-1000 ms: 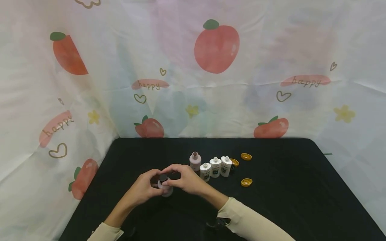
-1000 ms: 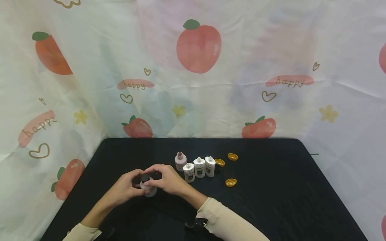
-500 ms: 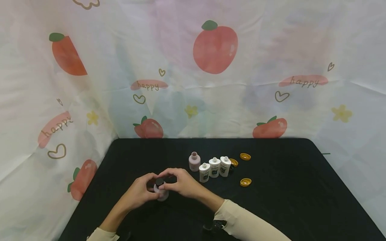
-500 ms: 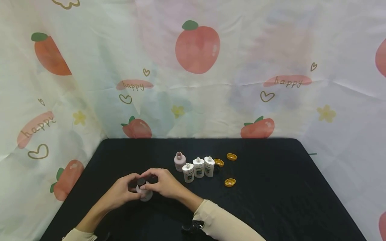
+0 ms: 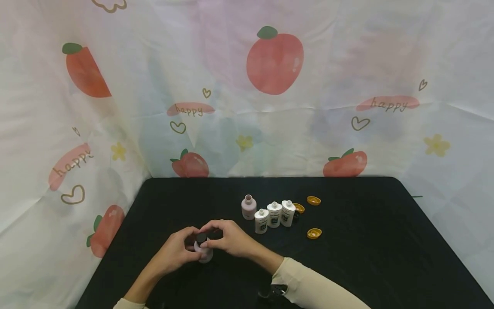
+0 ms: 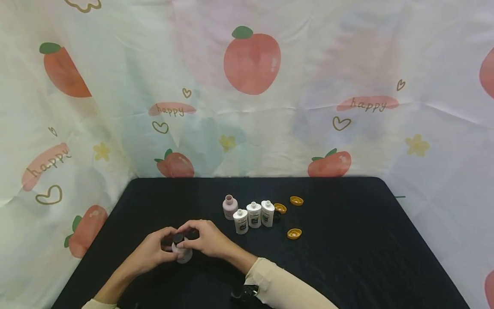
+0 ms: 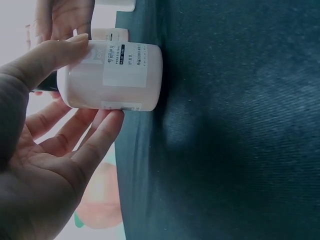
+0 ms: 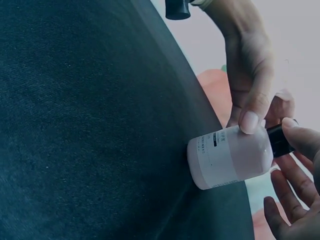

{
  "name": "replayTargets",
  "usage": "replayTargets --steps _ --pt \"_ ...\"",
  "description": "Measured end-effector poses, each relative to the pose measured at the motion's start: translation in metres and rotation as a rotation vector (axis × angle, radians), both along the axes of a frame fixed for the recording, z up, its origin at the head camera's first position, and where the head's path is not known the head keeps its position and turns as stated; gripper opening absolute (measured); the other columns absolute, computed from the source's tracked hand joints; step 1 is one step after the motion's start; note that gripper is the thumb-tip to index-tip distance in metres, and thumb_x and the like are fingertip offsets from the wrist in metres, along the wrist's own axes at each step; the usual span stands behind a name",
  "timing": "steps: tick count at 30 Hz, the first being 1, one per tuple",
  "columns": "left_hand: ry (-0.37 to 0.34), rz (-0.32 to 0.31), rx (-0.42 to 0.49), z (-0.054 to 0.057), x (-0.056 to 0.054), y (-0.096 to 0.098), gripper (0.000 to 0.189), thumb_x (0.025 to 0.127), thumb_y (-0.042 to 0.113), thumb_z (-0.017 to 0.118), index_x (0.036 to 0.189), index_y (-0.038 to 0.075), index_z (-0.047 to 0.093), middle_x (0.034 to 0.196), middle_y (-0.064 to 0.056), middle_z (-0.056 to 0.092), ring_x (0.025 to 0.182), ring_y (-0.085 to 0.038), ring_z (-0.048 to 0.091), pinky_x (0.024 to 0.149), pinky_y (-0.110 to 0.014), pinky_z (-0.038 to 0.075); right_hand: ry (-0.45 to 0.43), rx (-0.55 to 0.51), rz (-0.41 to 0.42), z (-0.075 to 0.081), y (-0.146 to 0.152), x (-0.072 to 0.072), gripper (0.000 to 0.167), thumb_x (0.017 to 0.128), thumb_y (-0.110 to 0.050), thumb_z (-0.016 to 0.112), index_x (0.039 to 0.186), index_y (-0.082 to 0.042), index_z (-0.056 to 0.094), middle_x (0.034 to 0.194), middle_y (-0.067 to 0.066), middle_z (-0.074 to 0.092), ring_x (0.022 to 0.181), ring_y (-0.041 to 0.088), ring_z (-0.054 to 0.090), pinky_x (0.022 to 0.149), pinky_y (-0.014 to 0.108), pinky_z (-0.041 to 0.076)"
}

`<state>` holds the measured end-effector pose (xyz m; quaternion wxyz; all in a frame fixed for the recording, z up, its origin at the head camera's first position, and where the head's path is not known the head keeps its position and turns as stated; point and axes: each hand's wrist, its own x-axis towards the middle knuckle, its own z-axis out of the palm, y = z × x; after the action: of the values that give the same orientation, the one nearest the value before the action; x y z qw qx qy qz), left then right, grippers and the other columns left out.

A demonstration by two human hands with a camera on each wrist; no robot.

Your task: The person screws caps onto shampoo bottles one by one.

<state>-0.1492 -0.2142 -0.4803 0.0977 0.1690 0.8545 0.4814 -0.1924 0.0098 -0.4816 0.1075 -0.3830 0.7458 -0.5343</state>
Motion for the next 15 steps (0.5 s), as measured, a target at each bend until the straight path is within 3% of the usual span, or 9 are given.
replayTargets --steps 15 --pt "-0.060 -0.031 0.091 -0.0068 0.0043 -0.0057 0.050 0.083 0.015 0.086 0.123 0.003 0.059 0.113 -0.010 0.063 0.101 -0.014 0.064 0.088 -0.026 0.057 0.039 0.021 0.006 -0.0001 -0.0063 0.0031 0.027 0.090 -0.019 0.079 0.115 -0.013 0.071 0.109 -0.001 0.073 0.103 0.011 0.067 0.094 0.038 0.055"
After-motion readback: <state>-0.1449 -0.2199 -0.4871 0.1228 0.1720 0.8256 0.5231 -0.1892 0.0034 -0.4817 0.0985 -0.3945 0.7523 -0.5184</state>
